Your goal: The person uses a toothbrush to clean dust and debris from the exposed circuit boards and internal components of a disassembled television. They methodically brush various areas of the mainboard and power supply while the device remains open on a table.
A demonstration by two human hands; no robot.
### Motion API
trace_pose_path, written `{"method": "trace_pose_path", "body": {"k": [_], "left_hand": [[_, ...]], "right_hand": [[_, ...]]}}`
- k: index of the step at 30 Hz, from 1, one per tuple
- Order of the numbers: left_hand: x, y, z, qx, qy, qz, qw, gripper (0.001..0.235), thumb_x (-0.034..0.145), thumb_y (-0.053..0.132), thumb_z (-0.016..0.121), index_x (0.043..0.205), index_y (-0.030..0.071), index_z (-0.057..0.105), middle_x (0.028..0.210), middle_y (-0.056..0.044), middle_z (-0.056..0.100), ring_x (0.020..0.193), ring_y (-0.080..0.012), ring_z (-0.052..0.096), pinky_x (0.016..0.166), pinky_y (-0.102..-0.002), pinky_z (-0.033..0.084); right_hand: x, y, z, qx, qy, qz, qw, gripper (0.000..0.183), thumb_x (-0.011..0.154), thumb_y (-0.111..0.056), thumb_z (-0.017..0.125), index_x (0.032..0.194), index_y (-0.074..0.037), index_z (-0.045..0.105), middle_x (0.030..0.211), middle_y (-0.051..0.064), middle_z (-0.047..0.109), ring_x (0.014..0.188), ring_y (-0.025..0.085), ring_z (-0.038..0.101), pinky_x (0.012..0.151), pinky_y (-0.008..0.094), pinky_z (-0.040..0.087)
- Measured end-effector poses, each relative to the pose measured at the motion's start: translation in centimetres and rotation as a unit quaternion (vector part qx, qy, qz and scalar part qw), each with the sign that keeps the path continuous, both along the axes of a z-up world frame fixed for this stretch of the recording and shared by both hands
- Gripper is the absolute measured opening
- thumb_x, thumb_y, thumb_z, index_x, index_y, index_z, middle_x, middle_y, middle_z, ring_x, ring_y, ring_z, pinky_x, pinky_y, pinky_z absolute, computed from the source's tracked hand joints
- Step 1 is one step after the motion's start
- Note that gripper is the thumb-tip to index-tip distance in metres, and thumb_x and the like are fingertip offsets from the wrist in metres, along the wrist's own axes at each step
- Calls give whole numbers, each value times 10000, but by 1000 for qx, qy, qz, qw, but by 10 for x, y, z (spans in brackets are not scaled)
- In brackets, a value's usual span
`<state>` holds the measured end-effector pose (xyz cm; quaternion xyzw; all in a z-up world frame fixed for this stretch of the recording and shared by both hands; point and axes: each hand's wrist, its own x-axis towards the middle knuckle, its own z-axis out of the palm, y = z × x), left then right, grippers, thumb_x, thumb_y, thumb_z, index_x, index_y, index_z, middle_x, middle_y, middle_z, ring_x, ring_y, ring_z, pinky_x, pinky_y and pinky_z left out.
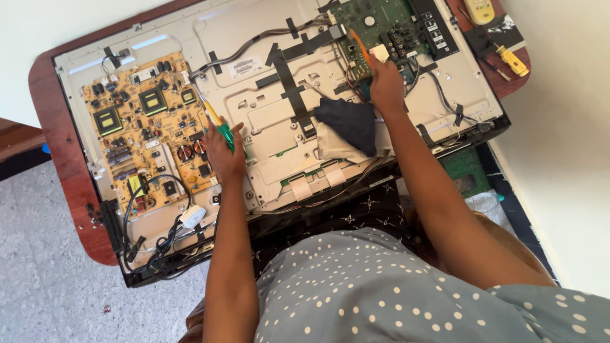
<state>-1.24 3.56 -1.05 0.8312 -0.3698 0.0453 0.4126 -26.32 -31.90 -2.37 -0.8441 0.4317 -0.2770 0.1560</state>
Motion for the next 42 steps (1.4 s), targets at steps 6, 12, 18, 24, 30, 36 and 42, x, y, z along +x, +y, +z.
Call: {"method": "trace_pose_path", "body": {"k": [6, 12, 18, 24, 30, 36, 42], "left_hand": [[-6, -6, -2, 82, -18, 0, 996, 439, 1079, 469, 434, 1158, 234, 797, 1464, -99, 637, 1464, -353, 420, 1242, -514, 208], [-2, -4, -8, 84, -51, 13, 995, 402, 1078, 412, 431, 1108, 246, 796, 1450, -105, 649, 1441, -352, 453, 1224, -504, 272], [-2, -2, -6, 120, -71, 29, 990, 394, 1051, 431, 471, 1102, 229, 805, 1407, -152, 626, 1428, -351, 439, 1200, -515, 283], [-4, -6, -2, 120, -54, 29, 991, 388, 1051, 421, 465, 1133, 245, 801, 1424, -152, 596, 1443, -342, 423, 1210, -499, 267], [0, -8, -10, 117, -42, 36, 992, 357, 1028, 419, 485, 1086, 260, 799, 1437, -128, 603, 1444, -328, 426, 1214, -489, 268], [0, -8, -10, 115, -50, 44, 991, 324, 1005, 407, 527, 1085, 264, 806, 1425, -107, 611, 1432, -319, 433, 1208, -505, 278], [-1, -7, -12, 113, -46, 48, 991, 313, 1013, 413, 537, 1073, 260, 803, 1434, -122, 602, 1436, -327, 439, 1199, -496, 286]], "right_hand": [[19, -25, 10, -21, 67, -28, 997, 485, 959, -22, 533, 1338, -271, 704, 1116, 182, 613, 897, 434, 658, 766, 549, 512], [16, -28, 10, -18, 72, 25, 997, 409, 996, -59, 563, 1324, -245, 722, 1055, 195, 638, 951, 434, 662, 784, 547, 517], [27, -37, -4, 27, -17, 48, 998, 372, 1028, -90, 590, 1364, -221, 683, 1068, 195, 662, 962, 416, 675, 830, 521, 535], [67, -43, -4, 29, 35, -6, 999, 485, 953, -21, 562, 1354, -263, 691, 1084, 179, 651, 1022, 431, 654, 853, 543, 519], [41, -49, 24, 20, 147, 26, 989, 561, 924, -5, 577, 1383, -313, 677, 1117, 213, 615, 1044, 455, 637, 863, 560, 510], [71, -56, 26, 28, 135, -4, 990, 550, 886, -26, 598, 1340, -324, 682, 1112, 206, 619, 1020, 450, 646, 844, 573, 506], [73, -53, 11, 28, 130, 3, 991, 531, 916, -37, 571, 1357, -314, 676, 1112, 204, 623, 1009, 440, 655, 836, 531, 535]]}}
